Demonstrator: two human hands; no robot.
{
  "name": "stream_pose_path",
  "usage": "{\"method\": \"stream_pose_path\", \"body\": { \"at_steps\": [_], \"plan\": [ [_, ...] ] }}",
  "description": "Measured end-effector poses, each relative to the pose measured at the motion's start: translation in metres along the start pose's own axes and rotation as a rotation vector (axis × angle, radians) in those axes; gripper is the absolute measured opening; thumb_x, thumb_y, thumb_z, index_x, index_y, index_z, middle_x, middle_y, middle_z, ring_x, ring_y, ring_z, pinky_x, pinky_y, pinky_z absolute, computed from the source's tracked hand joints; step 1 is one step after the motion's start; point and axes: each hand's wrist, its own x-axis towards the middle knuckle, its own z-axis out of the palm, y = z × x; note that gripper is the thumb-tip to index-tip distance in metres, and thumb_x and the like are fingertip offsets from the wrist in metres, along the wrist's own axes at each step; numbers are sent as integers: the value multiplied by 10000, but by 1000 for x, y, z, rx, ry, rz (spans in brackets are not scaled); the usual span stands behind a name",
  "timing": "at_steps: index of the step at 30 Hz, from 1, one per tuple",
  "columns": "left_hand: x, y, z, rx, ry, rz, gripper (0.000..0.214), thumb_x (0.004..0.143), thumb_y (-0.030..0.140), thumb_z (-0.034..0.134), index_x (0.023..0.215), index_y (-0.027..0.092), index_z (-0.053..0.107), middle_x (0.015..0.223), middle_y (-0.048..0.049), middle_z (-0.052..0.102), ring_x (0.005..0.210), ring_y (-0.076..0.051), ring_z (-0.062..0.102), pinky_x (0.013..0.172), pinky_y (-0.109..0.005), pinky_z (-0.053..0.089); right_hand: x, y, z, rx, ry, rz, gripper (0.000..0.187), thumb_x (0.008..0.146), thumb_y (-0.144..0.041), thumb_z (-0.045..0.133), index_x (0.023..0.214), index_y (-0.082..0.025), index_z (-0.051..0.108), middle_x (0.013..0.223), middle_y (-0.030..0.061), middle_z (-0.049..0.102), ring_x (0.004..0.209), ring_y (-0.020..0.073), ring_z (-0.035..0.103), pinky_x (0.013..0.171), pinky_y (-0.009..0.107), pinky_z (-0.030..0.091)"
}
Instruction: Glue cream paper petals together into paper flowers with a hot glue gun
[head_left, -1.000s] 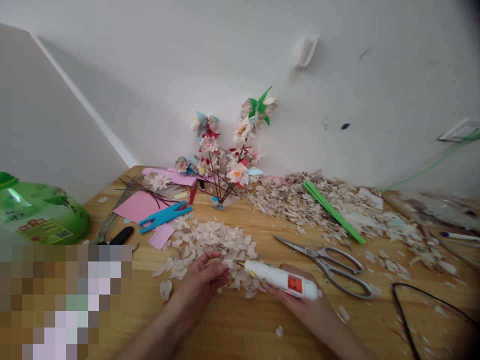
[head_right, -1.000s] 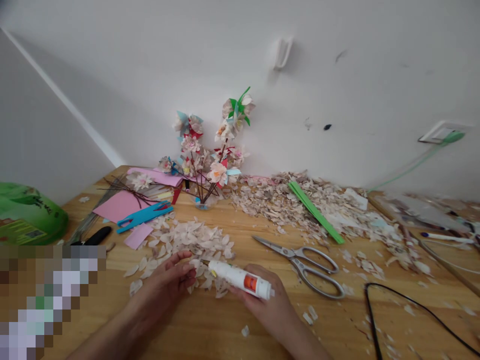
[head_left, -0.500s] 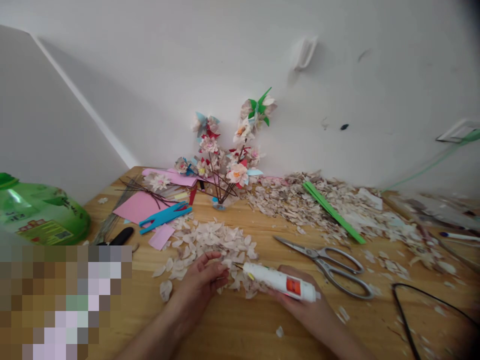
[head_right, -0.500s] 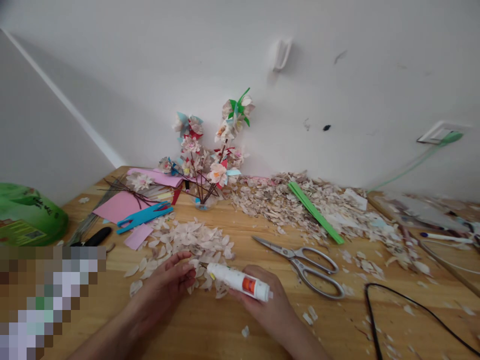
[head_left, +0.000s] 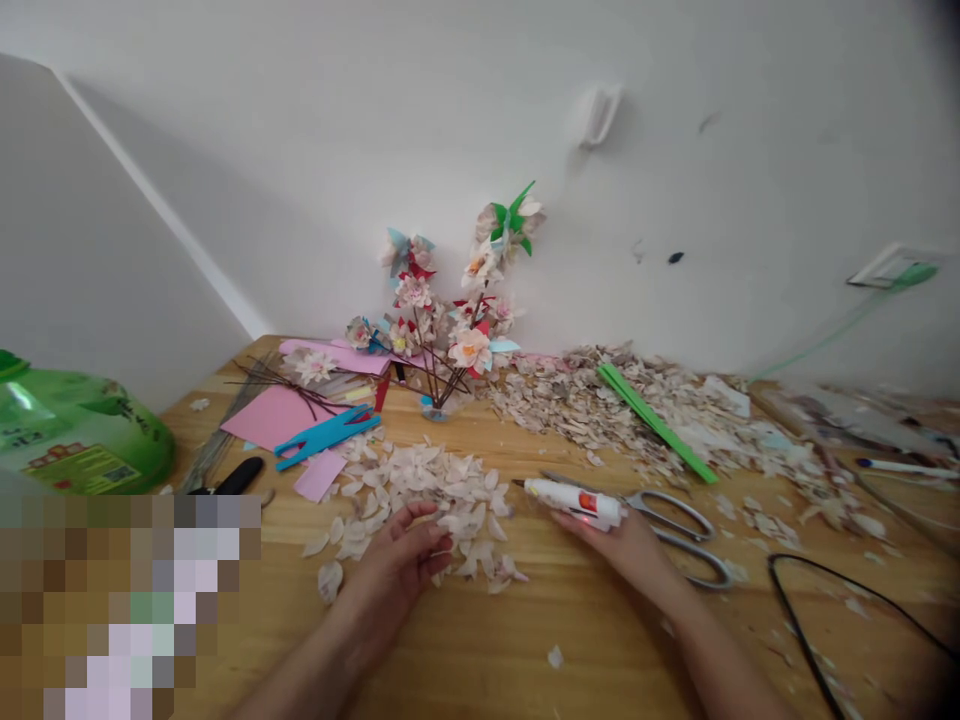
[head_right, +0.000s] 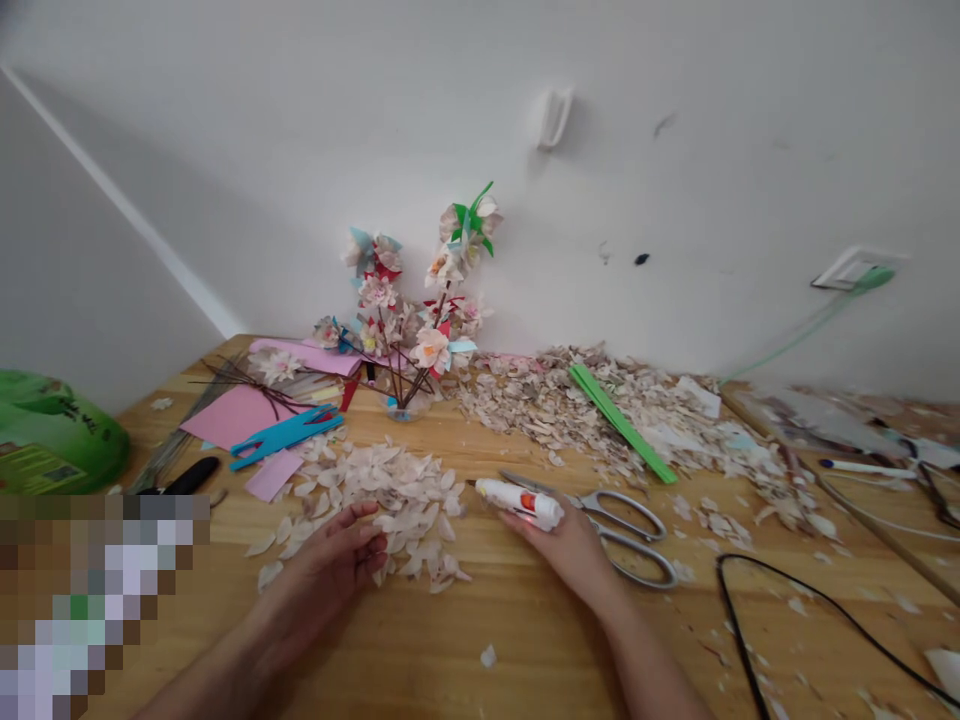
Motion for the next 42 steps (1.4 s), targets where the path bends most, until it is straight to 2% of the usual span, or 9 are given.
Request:
{"method": "stream_pose_path", "body": {
  "at_steps": [7, 13, 14, 16, 18, 22, 26, 34, 42],
  "plan": [
    [-1, 2, -3, 7, -15, 11, 269, 641, 115, 702, 853, 180, 550, 617, 21, 657, 587, -86, 610, 608, -204, 488, 9, 0, -6, 61, -58, 76, 439, 592, -403, 725, 944, -152, 647, 909, 96, 723, 802, 278, 671, 759, 441, 527],
    [-1, 3, 1, 25, 39, 29, 319, 599, 133, 739, 848, 180, 546, 603, 23, 654, 562, -79, 594, 595, -191, 467, -18, -30, -19, -108, 523, -294, 624, 714, -419, 632, 1243, -194, 390, 1147, 117, 550, 1040, 272, 525, 906, 477, 407],
    [0, 3, 1, 29, 46, 29, 330, 590, 138, 747, 847, 181, 545, 599, 25, 651, 556, -79, 591, 591, -189, 464, -25, -36, -16, -131, 482, -361, 556, 724, -389, 633, 1199, -196, 418, 1098, 110, 561, 987, 262, 544, 871, 453, 433],
    [1, 3, 0, 38, 39, 37, 345, 583, 151, 756, 852, 184, 542, 600, 28, 647, 555, -80, 588, 592, -191, 463, -39, -46, -5, -201, 114, -426, 346, 744, -305, 633, 1049, -216, 495, 938, 65, 611, 843, 228, 594, 760, 379, 487],
    [3, 2, -2, 38, 24, 53, 356, 581, 158, 760, 858, 184, 539, 606, 31, 642, 561, -79, 587, 600, -194, 465, -49, -51, 10, -253, -176, -383, 415, 694, -256, 688, 1057, -208, 493, 858, 49, 647, 796, 237, 619, 729, 373, 499],
    [7, 1, -5, 40, 24, 79, 370, 578, 166, 764, 870, 181, 537, 599, 38, 637, 556, -72, 580, 598, -191, 463, -53, -48, 32, -231, -352, -305, 233, 716, -126, 616, 900, -220, 511, 843, 26, 639, 772, 208, 614, 700, 328, 488],
    [5, 3, -4, 56, 24, 77, 401, 559, 186, 777, 877, 181, 534, 601, 41, 639, 560, -70, 576, 600, -194, 466, -46, -43, 35, -74, -345, -200, 122, 765, -133, 554, 814, -220, 484, 760, 12, 630, 705, 184, 607, 666, 311, 481],
    [1, 0, -2, 55, 26, 76, 433, 535, 184, 787, 890, 182, 538, 630, 37, 651, 579, -72, 587, 597, -194, 464, -45, -41, 38, 423, -52, -104, 192, 680, -271, 696, 795, -229, 549, 721, 3, 632, 645, 159, 626, 625, 261, 530],
    [2, -7, -1, 47, -3, 73, 373, 542, 151, 779, 843, 174, 559, 615, 40, 630, 575, -79, 586, 580, -209, 467, -42, -46, 41, 404, -43, -311, 12, 693, -223, 689, 700, -232, 690, 689, 36, 674, 660, 177, 652, 594, 245, 539]
  ]
}}
